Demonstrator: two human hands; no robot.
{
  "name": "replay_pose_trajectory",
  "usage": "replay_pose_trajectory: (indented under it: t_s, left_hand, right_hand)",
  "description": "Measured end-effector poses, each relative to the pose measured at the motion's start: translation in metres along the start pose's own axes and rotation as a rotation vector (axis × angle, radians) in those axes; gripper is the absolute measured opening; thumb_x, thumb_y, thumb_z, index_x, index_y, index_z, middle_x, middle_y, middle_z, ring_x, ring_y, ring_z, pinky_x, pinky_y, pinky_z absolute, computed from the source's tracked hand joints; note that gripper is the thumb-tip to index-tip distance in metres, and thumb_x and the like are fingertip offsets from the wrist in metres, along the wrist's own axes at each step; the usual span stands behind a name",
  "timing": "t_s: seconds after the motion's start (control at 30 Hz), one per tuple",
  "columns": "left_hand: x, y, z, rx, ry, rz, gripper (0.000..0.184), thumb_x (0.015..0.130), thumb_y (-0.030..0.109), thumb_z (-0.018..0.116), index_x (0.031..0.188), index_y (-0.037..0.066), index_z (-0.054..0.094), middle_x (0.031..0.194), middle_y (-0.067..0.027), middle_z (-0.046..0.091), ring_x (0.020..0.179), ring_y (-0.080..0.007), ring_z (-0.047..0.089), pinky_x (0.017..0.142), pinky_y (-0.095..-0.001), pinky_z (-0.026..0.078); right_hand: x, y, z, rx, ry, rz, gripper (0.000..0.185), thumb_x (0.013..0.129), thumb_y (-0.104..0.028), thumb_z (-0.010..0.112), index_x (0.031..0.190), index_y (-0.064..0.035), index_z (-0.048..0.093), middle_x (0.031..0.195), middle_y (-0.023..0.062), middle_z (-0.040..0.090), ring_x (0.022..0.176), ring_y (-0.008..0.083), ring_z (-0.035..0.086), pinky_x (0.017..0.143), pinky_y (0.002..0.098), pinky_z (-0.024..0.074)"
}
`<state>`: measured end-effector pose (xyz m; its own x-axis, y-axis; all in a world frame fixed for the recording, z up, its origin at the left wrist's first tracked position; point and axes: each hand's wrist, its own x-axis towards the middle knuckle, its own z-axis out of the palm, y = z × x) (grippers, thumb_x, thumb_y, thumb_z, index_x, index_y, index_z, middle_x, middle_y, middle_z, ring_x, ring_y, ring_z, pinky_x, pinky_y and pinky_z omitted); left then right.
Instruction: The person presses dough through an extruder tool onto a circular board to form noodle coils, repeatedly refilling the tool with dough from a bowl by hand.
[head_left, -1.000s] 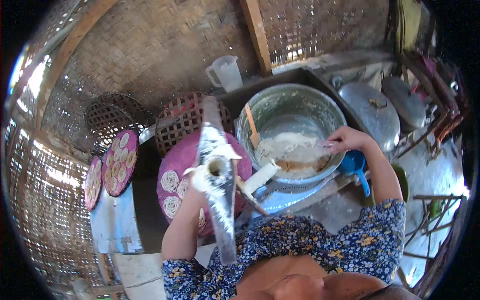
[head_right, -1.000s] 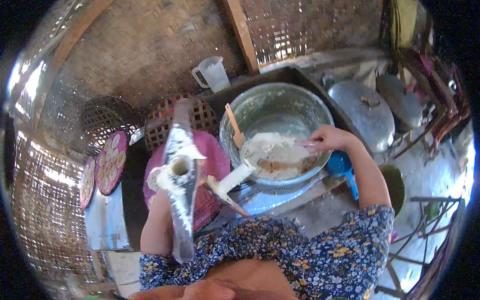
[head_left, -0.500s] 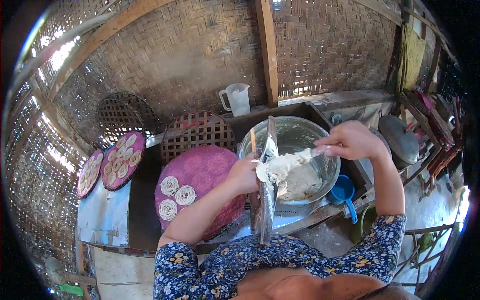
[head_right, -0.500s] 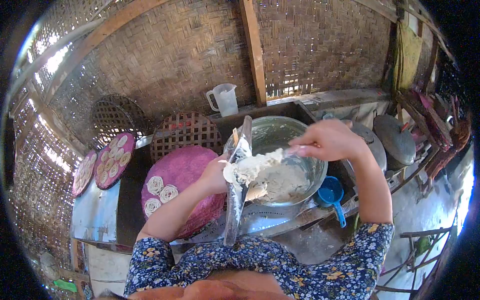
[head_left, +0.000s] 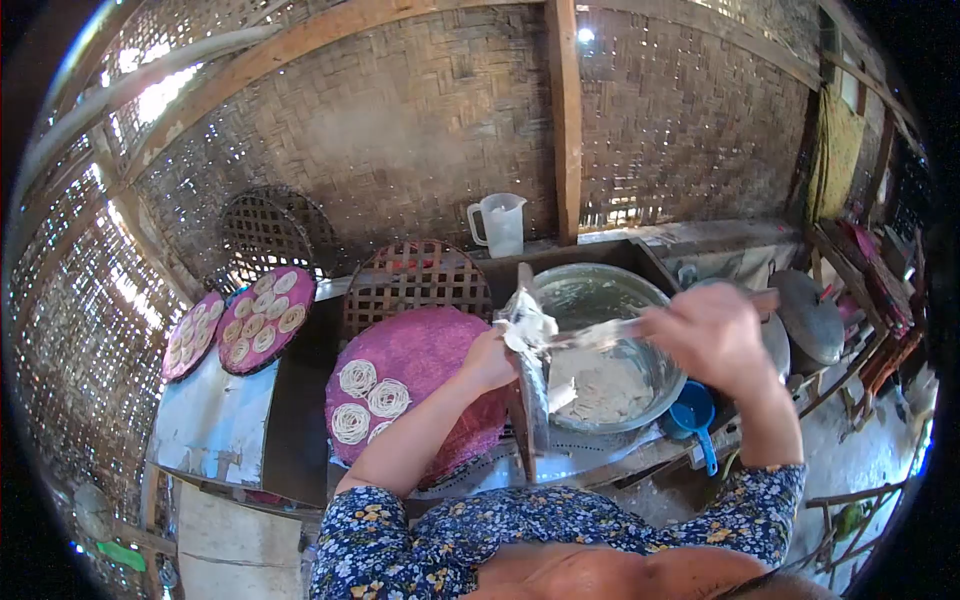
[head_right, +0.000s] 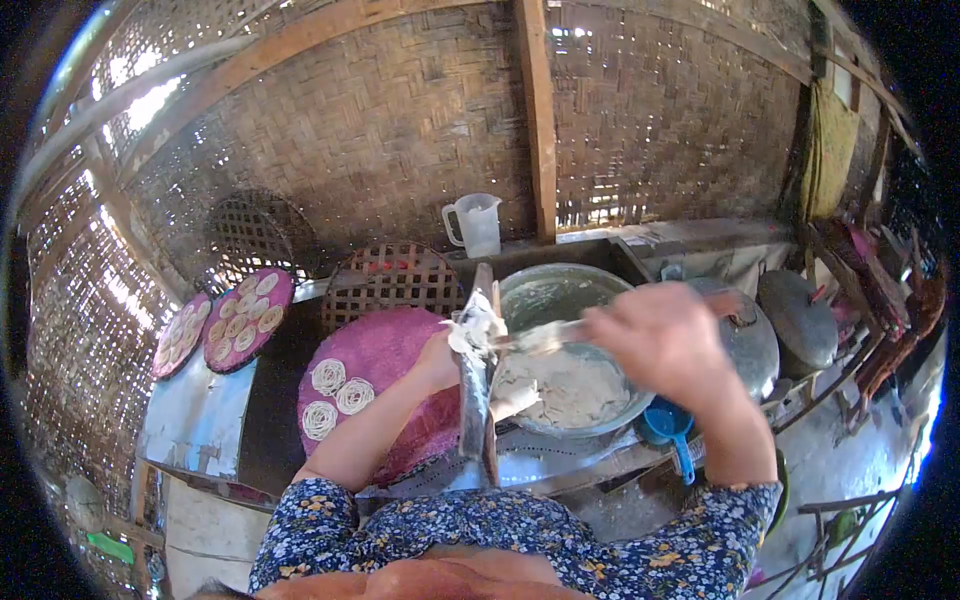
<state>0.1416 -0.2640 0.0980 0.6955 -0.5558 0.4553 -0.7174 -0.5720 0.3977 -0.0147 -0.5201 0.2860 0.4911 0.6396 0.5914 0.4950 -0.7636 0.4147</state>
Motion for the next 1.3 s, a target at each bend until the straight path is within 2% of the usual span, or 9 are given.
replay_pose_trajectory:
  t_s: [0.17, 0.23, 0.5, 0.6, 0.73, 0.9, 0.97, 1.2, 1.3]
  left_hand:
    - [0.009, 0.021, -0.013, 0.052, -0.166, -0.040, 0.026, 0.072, 0.025, 0.057, 0.096, 0.017, 0.062, 0.097, -0.0106, 0.061, 0.090, -0.0305, 0.056, 0.077, -0.0382, 0.046]
    - [0.012, 0.039, -0.026, 0.031, -0.143, -0.125, 0.026, 0.073, 0.029, 0.061, 0.094, 0.013, 0.064, 0.093, -0.0063, 0.064, 0.088, -0.0235, 0.060, 0.078, -0.0315, 0.046]
    - [0.012, 0.057, -0.012, 0.014, 0.018, 0.003, 0.025, 0.067, 0.027, 0.063, 0.091, 0.020, 0.066, 0.091, -0.0035, 0.063, 0.087, -0.0254, 0.057, 0.074, -0.0343, 0.048]
    - [0.012, 0.061, -0.022, -0.026, -0.087, -0.099, 0.031, 0.070, 0.027, 0.065, 0.099, 0.016, 0.064, 0.098, -0.0059, 0.063, 0.091, -0.0240, 0.059, 0.079, -0.0317, 0.046]
    - [0.014, 0.026, -0.013, -0.068, -0.120, -0.130, 0.031, 0.070, 0.027, 0.060, 0.100, 0.017, 0.062, 0.098, -0.0083, 0.062, 0.091, -0.0278, 0.057, 0.077, -0.0356, 0.047]
    - [0.009, -0.007, -0.012, -0.088, -0.050, -0.107, 0.034, 0.074, 0.027, 0.055, 0.105, 0.016, 0.059, 0.101, -0.0115, 0.060, 0.092, -0.0311, 0.056, 0.079, -0.0376, 0.046]
    - [0.010, -0.029, 0.000, -0.126, -0.083, -0.120, 0.032, 0.076, 0.028, 0.059, 0.105, 0.017, 0.061, 0.107, -0.0055, 0.060, 0.098, -0.0238, 0.056, 0.085, -0.0318, 0.043]
    - [0.015, 0.010, -0.003, -0.001, -0.009, 0.009, 0.030, 0.071, 0.032, 0.058, 0.096, 0.017, 0.063, 0.098, -0.0105, 0.062, 0.090, -0.0303, 0.058, 0.074, -0.0385, 0.048]
    - [0.016, 0.041, -0.024, 0.032, -0.155, -0.169, 0.033, 0.070, 0.035, 0.059, 0.098, 0.018, 0.063, 0.098, -0.0108, 0.062, 0.088, -0.0307, 0.058, 0.073, -0.0386, 0.049]
  right_hand:
    - [-0.002, 0.016, 0.003, 0.074, 0.020, 0.144, 0.019, 0.065, -0.025, 0.067, 0.080, -0.0150, 0.060, 0.062, 0.0033, 0.049, 0.058, 0.0232, 0.053, 0.053, 0.0360, 0.0432]
    - [0.001, 0.016, -0.001, 0.132, -0.135, 0.172, 0.015, 0.069, -0.027, 0.065, 0.077, -0.0148, 0.061, 0.062, 0.0052, 0.052, 0.060, 0.0263, 0.056, 0.054, 0.0377, 0.0440]
    - [0.032, 0.000, 0.031, 0.183, -0.543, 0.152, 0.029, 0.081, -0.034, 0.052, 0.065, -0.0105, 0.060, 0.060, 0.0097, 0.059, 0.062, 0.0308, 0.060, 0.053, 0.0441, 0.0452]
    - [0.038, -0.021, 0.039, 0.156, -0.503, 0.121, 0.020, 0.078, -0.027, 0.054, 0.070, -0.0094, 0.059, 0.063, 0.0082, 0.058, 0.063, 0.0268, 0.059, 0.055, 0.0406, 0.0453]
    - [0.030, -0.030, 0.054, -0.042, -0.031, -0.225, 0.021, 0.067, -0.018, 0.057, 0.086, -0.0118, 0.055, 0.070, 0.0002, 0.047, 0.066, 0.0169, 0.053, 0.059, 0.0306, 0.0429]
    - [0.020, -0.003, 0.017, 0.031, 0.108, -0.001, 0.016, 0.062, -0.017, 0.065, 0.076, -0.0122, 0.059, 0.061, -0.0003, 0.047, 0.057, 0.0176, 0.052, 0.052, 0.0313, 0.0398]
    - [0.017, 0.009, 0.001, -0.032, 0.179, 0.126, 0.017, 0.060, -0.019, 0.068, 0.073, -0.0131, 0.060, 0.058, -0.0001, 0.047, 0.054, 0.0193, 0.051, 0.050, 0.0326, 0.0394]
    - [0.030, 0.001, 0.024, 0.057, -0.017, 0.006, 0.014, 0.065, -0.022, 0.066, 0.073, -0.0144, 0.058, 0.062, 0.0008, 0.049, 0.060, 0.0204, 0.053, 0.055, 0.0337, 0.0413]
    - [0.037, -0.015, 0.041, 0.088, -0.096, -0.029, 0.009, 0.070, -0.022, 0.061, 0.070, -0.0142, 0.056, 0.062, 0.0012, 0.050, 0.062, 0.0204, 0.054, 0.057, 0.0340, 0.0429]
